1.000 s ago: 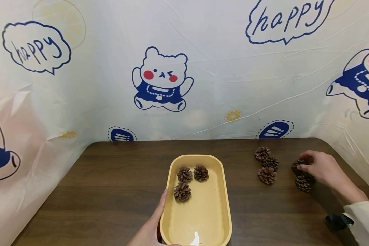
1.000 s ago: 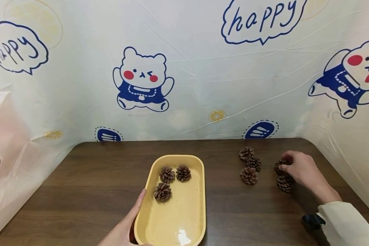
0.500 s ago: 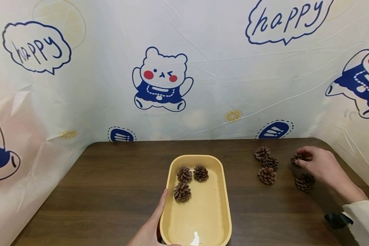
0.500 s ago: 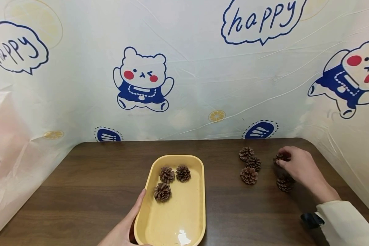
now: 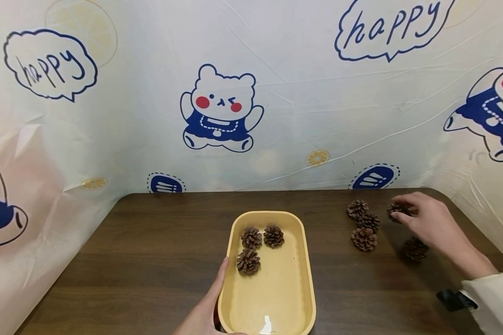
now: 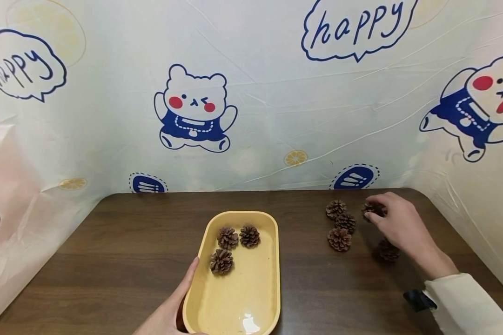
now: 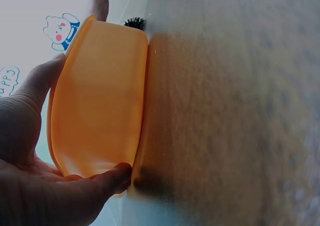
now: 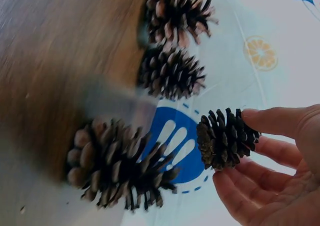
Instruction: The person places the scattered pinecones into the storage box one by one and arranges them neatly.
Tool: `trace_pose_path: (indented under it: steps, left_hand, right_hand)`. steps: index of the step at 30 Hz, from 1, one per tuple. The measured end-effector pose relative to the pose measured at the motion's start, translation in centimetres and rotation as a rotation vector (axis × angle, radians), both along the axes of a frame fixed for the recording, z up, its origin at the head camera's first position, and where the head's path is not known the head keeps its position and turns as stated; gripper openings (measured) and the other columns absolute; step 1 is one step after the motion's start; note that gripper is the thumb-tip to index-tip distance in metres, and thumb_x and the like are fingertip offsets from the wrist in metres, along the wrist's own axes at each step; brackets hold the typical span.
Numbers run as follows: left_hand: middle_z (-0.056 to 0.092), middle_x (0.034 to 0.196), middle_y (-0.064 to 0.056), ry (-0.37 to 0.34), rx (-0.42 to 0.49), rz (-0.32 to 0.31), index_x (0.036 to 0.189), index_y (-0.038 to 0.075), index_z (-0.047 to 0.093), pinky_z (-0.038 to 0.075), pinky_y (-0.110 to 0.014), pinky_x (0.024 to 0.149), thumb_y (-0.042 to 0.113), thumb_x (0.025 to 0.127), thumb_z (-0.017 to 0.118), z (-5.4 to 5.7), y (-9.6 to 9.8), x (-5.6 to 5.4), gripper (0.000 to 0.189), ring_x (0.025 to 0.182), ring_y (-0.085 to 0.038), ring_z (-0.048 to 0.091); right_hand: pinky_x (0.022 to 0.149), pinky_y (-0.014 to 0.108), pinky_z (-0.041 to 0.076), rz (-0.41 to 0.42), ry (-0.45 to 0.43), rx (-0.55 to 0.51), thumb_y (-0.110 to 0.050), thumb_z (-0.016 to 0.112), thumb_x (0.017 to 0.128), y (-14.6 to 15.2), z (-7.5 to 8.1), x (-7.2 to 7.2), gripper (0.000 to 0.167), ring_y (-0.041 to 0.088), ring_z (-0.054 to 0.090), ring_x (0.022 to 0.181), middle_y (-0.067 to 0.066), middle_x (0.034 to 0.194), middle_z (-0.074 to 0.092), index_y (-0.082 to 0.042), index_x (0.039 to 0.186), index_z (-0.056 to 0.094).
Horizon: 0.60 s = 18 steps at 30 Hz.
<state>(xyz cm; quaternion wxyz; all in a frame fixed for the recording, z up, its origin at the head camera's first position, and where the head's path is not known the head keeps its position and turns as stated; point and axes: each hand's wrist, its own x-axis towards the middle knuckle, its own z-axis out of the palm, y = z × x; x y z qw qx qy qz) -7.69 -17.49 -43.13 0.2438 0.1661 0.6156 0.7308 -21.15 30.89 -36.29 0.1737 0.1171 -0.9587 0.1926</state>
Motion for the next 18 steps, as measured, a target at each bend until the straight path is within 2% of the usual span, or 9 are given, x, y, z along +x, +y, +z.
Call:
trace_pose_path:
  steps: [10,13,18]
  left_hand:
    - [-0.007,0.171,-0.031,0.001,0.02,-0.008,0.164,0.039,-0.023,0.058,-0.038,0.098,0.01,0.091,0.08,0.0,0.0,0.0,0.129,0.136,-0.035,0.052]
    - [-0.008,0.171,-0.031,-0.002,0.024,-0.011,0.164,0.039,-0.023,0.057,-0.038,0.098,0.01,0.091,0.08,0.0,0.0,0.0,0.13,0.136,-0.035,0.051]
    - [-0.01,0.171,-0.031,-0.018,0.028,-0.017,0.163,0.039,-0.024,0.057,-0.038,0.099,0.011,0.092,0.08,0.1,0.0,0.0,0.13,0.138,-0.035,0.05]
  right_hand:
    - [0.079,0.064,0.055,0.067,0.071,-0.03,-0.006,0.08,0.091,-2.5,0.7,0.9,0.034,0.048,0.069,0.095,0.029,0.119,0.069,0.004,0.122,0.072]
    - [0.078,0.061,0.056,0.095,0.109,-0.031,-0.005,0.081,0.09,-3.4,0.8,1.3,0.034,0.044,0.07,0.095,0.024,0.116,0.071,0.002,0.122,0.072]
    - [0.076,0.048,0.057,0.155,0.179,-0.023,-0.004,0.084,0.086,-5.2,0.9,1.9,0.034,0.032,0.07,0.094,0.014,0.11,0.074,-0.002,0.118,0.075]
